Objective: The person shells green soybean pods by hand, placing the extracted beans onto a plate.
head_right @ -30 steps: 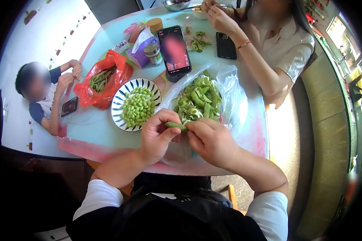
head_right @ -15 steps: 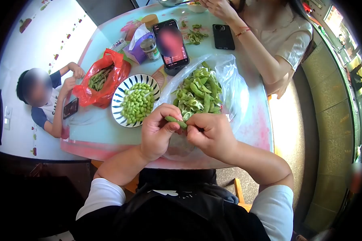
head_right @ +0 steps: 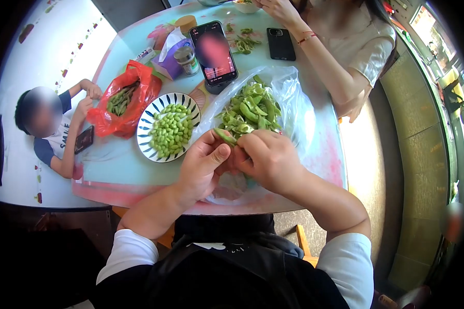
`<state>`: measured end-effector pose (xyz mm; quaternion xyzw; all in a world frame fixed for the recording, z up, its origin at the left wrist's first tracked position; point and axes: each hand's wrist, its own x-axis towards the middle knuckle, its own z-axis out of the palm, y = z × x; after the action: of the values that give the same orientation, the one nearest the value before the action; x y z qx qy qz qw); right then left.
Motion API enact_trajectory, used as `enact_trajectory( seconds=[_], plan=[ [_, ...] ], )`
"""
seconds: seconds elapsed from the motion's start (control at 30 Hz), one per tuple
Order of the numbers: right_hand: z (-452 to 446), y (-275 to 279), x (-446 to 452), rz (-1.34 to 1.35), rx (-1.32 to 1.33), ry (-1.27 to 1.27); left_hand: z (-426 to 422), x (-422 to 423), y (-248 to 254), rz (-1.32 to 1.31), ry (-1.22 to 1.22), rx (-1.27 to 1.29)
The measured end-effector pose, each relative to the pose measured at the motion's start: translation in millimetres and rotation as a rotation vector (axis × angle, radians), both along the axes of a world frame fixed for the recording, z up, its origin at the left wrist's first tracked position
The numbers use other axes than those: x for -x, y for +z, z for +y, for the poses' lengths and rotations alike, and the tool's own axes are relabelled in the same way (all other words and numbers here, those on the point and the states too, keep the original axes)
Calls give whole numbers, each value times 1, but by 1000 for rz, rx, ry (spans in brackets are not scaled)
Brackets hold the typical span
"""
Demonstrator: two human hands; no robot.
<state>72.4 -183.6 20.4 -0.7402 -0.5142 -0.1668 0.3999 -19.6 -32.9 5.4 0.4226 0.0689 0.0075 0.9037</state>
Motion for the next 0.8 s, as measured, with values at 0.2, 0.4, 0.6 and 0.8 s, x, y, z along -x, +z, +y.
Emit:
enact_trajectory(
  seconds=[0.2, 0.4, 0.6, 0.8],
  plan=[
    [-2, 5, 2, 47, 15, 33, 2, 0, -3, -48, -2, -131],
    [-2, 12, 8, 477, 25, -45, 0, 3, -2, -70, -53, -221],
    [-2, 5, 2, -40, 26, -15, 6, 1, 2, 46, -107, 58],
    [-2, 9, 9, -388, 53, 97, 1, 6, 14, 177, -111, 118]
  ],
)
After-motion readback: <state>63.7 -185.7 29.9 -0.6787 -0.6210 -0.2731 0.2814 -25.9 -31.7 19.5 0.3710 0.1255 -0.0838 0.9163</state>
